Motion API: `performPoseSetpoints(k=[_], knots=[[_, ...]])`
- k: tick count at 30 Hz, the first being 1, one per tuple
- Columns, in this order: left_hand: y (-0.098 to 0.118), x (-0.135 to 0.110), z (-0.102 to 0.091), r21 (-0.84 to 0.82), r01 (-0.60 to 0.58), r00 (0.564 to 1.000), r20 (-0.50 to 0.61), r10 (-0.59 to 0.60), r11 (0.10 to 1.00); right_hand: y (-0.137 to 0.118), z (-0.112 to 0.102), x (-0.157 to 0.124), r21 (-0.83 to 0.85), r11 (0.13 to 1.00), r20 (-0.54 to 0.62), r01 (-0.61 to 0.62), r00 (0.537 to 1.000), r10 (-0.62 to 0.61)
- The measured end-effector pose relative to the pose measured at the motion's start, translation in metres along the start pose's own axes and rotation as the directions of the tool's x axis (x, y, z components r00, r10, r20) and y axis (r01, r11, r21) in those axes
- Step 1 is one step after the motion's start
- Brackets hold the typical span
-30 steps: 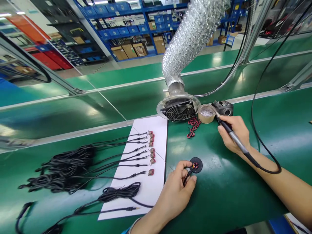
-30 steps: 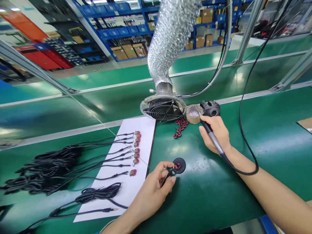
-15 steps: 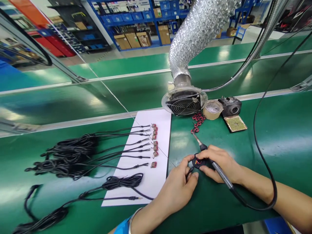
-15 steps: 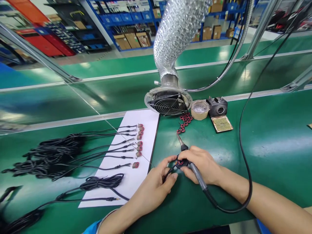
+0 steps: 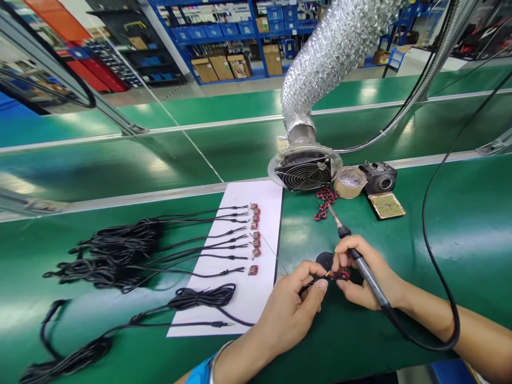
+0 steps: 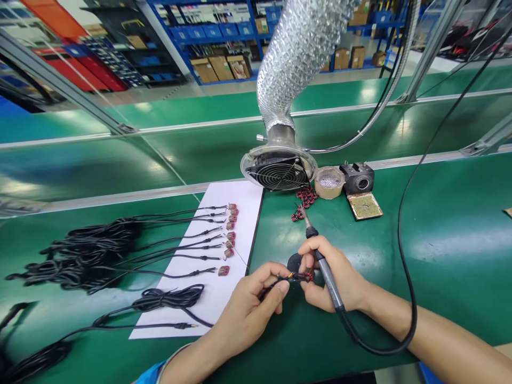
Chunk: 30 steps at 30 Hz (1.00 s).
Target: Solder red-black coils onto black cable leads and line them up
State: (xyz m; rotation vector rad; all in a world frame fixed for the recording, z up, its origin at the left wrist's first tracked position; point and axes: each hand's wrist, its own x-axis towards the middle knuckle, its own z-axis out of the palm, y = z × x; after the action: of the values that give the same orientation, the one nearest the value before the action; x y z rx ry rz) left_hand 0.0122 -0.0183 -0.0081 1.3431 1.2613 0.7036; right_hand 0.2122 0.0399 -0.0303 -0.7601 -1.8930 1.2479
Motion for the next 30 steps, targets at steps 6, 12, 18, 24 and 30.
performPoseSetpoints(k=[6,12,18,24,30], knots=[[-0.002,0.000,0.001,0.045,-0.023,1.000,-0.015,0.024,0.999,-0.010,0.001,0.000,0.169,0.976,0.064,-0.138,0.990,0.128],[0.001,0.001,0.001,0.109,-0.031,0.999,0.013,0.030,0.994,-0.013,-0.002,0.004,0.069,0.993,0.025,-0.097,0.995,0.096],[0.003,0.002,0.000,0.185,-0.077,0.997,0.029,0.073,0.980,-0.016,-0.003,0.004,0.054,0.989,0.078,-0.138,0.988,0.133],[0.007,0.002,0.000,0.246,-0.114,0.992,0.073,0.099,0.963,-0.015,-0.006,0.003,0.043,0.983,0.134,-0.180,0.976,0.173],[0.007,0.002,0.000,0.293,-0.158,0.987,0.065,0.145,0.943,-0.014,-0.011,0.002,-0.006,0.994,0.149,-0.106,0.983,0.106]])
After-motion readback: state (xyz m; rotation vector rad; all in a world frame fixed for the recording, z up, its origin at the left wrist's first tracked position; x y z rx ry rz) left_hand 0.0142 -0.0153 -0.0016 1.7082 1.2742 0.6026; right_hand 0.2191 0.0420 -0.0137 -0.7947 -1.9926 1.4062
